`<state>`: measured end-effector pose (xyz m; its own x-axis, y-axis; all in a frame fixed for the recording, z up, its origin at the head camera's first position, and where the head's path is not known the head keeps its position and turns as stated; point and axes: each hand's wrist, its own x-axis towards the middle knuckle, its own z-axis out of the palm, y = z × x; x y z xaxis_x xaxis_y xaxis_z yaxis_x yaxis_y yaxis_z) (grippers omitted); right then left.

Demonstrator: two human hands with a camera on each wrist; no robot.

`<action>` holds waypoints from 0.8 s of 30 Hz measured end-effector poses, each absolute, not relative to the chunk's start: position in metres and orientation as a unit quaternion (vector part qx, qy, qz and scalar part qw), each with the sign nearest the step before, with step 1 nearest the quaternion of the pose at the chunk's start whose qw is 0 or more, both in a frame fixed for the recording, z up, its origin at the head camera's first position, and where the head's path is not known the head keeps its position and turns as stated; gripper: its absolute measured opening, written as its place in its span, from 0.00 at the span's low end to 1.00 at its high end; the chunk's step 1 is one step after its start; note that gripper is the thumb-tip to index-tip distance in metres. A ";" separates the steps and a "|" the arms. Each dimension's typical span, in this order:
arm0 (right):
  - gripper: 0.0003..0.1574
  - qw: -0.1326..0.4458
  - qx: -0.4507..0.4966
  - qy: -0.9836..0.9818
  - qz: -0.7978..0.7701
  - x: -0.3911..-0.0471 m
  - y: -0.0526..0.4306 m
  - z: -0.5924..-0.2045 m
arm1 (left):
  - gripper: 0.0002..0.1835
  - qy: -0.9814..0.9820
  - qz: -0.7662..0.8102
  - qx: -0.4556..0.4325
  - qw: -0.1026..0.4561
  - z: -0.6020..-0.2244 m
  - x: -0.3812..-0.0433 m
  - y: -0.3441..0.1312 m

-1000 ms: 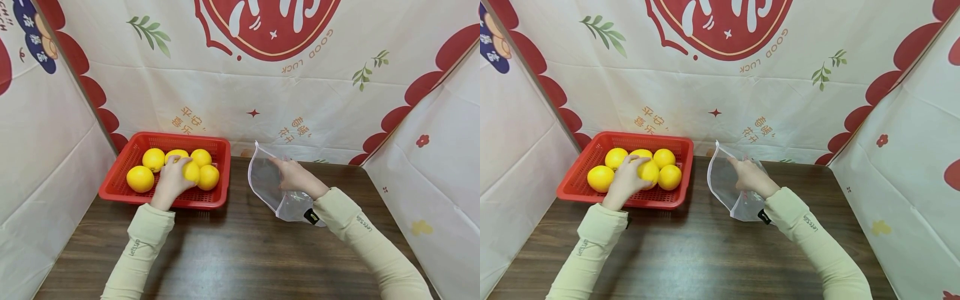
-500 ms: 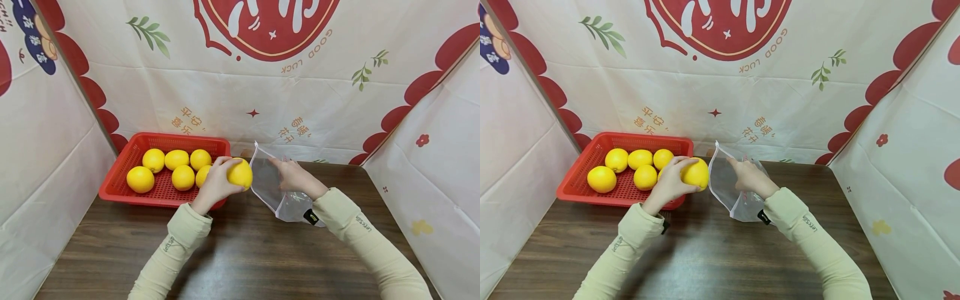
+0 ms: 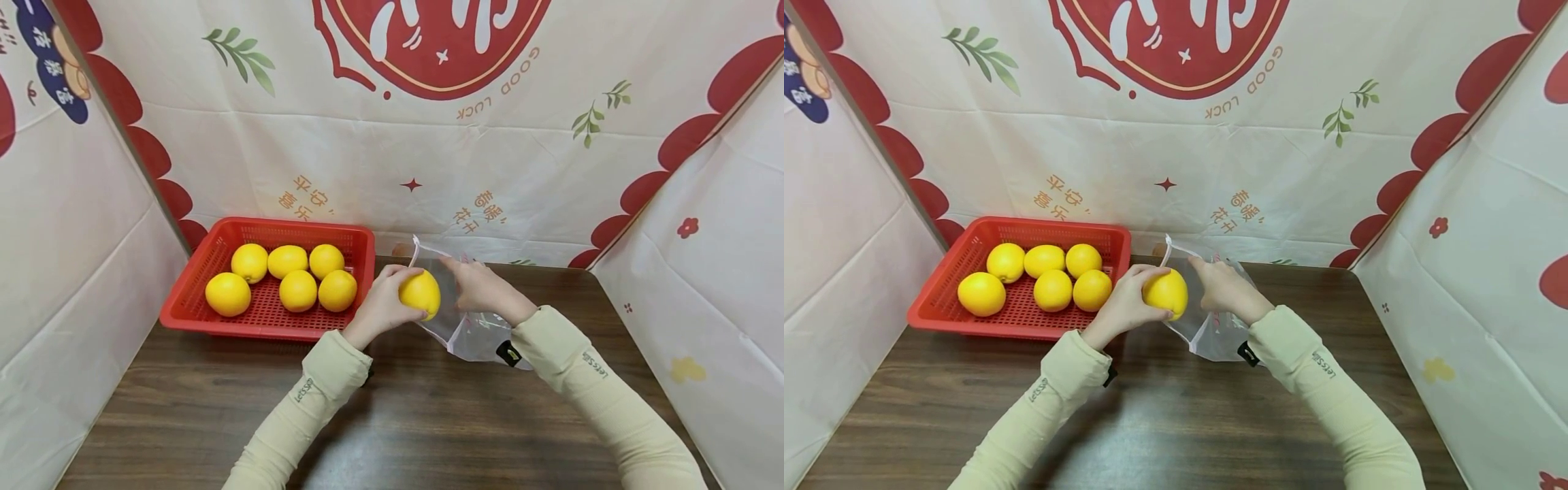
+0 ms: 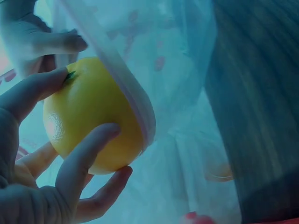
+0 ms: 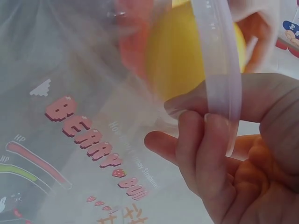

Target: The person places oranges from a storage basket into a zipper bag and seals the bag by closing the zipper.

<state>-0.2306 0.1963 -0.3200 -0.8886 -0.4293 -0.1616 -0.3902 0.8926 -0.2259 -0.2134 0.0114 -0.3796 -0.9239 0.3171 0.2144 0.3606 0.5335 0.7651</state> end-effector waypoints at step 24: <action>0.58 0.081 -0.229 0.963 -0.120 -0.229 0.193 -0.312 | 0.43 -0.918 -0.322 -0.229 -0.029 -0.390 -0.219 0.008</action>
<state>-0.2286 0.1933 -0.3122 -0.8822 -0.4598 -0.1016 -0.4208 0.8667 -0.2679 -0.2186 0.0077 -0.3896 -0.8934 0.4390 0.0951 0.4022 0.6875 0.6046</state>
